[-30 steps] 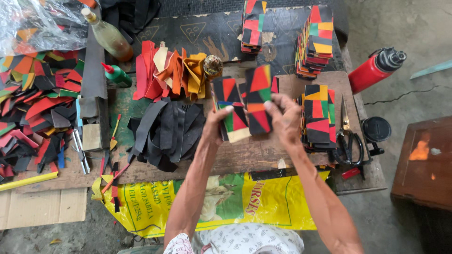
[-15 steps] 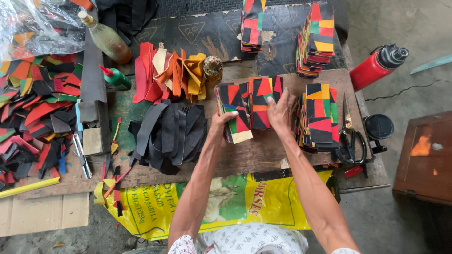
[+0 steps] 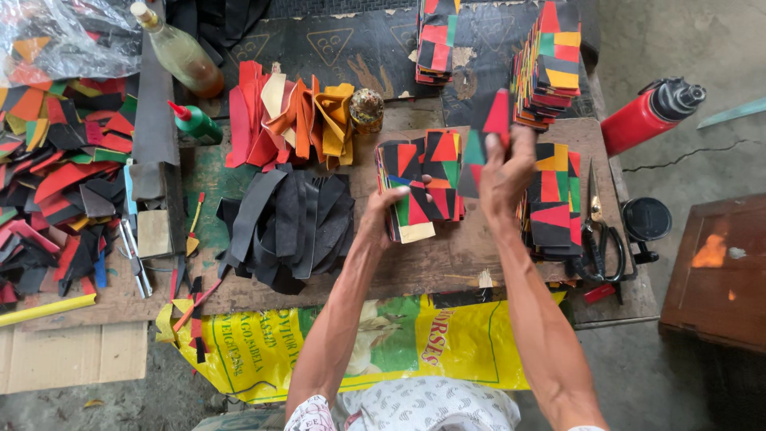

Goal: The person sorts small, colorful, patterned rectangular craft pieces on a wooden workbench. They pick up stacks, separate individual pieces, and place them into new piles. The person handles the pieces by hand, organizing them into neat stacks.

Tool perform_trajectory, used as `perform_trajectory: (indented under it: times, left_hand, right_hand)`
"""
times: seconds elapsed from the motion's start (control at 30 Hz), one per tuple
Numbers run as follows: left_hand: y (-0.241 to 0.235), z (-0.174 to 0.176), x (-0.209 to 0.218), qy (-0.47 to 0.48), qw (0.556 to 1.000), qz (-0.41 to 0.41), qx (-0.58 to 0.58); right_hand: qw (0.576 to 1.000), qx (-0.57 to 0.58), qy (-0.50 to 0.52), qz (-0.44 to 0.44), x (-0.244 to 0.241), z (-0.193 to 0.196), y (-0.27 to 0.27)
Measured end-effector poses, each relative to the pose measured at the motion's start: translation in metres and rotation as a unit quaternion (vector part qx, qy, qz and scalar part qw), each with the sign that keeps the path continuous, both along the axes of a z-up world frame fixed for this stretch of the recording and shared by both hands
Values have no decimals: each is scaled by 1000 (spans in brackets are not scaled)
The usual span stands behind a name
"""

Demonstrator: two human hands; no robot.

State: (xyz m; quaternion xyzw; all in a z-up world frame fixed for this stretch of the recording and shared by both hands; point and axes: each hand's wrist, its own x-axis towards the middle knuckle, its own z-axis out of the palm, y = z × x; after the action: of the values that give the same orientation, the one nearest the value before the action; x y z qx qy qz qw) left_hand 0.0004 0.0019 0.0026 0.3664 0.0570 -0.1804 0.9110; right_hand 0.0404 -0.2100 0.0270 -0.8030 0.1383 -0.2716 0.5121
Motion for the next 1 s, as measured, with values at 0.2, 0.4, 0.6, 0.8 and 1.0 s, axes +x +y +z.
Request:
perform_trajectory:
  times: [0.2, 0.4, 0.6, 0.8, 1.0]
  left_hand:
    - [18, -20, 5, 42, 996, 29, -75]
    - [18, -28, 13, 25, 998, 32, 47]
    - [22, -3, 6, 30, 998, 45, -27]
    - [26, -7, 12, 77, 995, 62, -1]
    - [12, -17, 12, 25, 1000, 1, 19]
  right_hand:
    - [966, -224, -68, 111, -15, 32, 6]
    - [922, 161, 233, 265, -48, 20, 24]
    - [953, 184, 105, 215, -40, 30, 19]
    - [971, -119, 53, 199, -46, 37, 10]
    - [932, 147, 177, 281, -52, 22, 28]
